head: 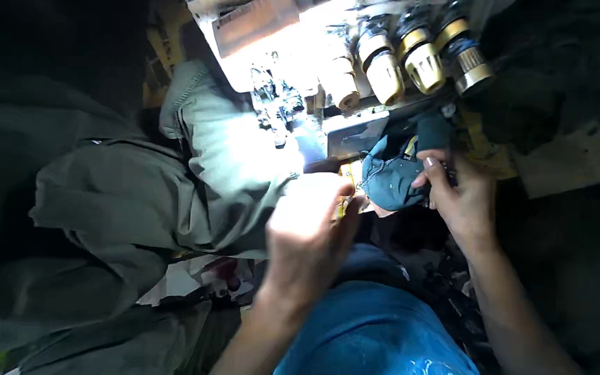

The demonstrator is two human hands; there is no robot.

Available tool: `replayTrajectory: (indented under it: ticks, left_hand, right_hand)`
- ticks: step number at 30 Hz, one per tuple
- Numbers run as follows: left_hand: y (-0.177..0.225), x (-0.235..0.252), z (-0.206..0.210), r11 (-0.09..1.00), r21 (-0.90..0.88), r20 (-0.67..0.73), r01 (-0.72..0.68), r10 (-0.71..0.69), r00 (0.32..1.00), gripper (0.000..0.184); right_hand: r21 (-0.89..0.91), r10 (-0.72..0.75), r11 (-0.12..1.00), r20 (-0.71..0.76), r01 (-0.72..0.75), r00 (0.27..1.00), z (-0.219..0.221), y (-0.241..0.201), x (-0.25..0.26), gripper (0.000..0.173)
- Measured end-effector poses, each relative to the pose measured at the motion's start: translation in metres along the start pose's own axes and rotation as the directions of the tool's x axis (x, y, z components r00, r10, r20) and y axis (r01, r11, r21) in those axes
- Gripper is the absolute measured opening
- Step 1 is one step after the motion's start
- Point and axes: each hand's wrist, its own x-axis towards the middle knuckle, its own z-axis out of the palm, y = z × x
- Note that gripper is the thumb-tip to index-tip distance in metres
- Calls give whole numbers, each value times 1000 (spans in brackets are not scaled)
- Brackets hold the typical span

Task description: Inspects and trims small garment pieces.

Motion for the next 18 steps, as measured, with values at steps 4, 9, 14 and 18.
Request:
replayTrajectory:
  ticks: [4, 9, 14, 18]
  left_hand:
    - [16, 23, 90, 998, 18, 269, 54, -57, 961, 18]
    - [17, 40, 120, 990, 122, 392, 64, -108, 914, 15]
    - [-5, 28, 87, 946, -138, 289, 293, -245, 925, 15]
    - [-12, 17, 87, 839, -274, 313, 470, -384, 869, 17]
  right_hand:
    - [-240, 38, 969, -66, -53, 997, 6, 18, 9, 37]
    - [-249, 67, 964, -121, -96, 990, 9, 32, 7, 28]
    - [-120, 125, 984, -71, -133, 990, 1, 35, 12, 28]
    - [4, 89, 996, -167, -89, 982, 7, 25, 3, 34]
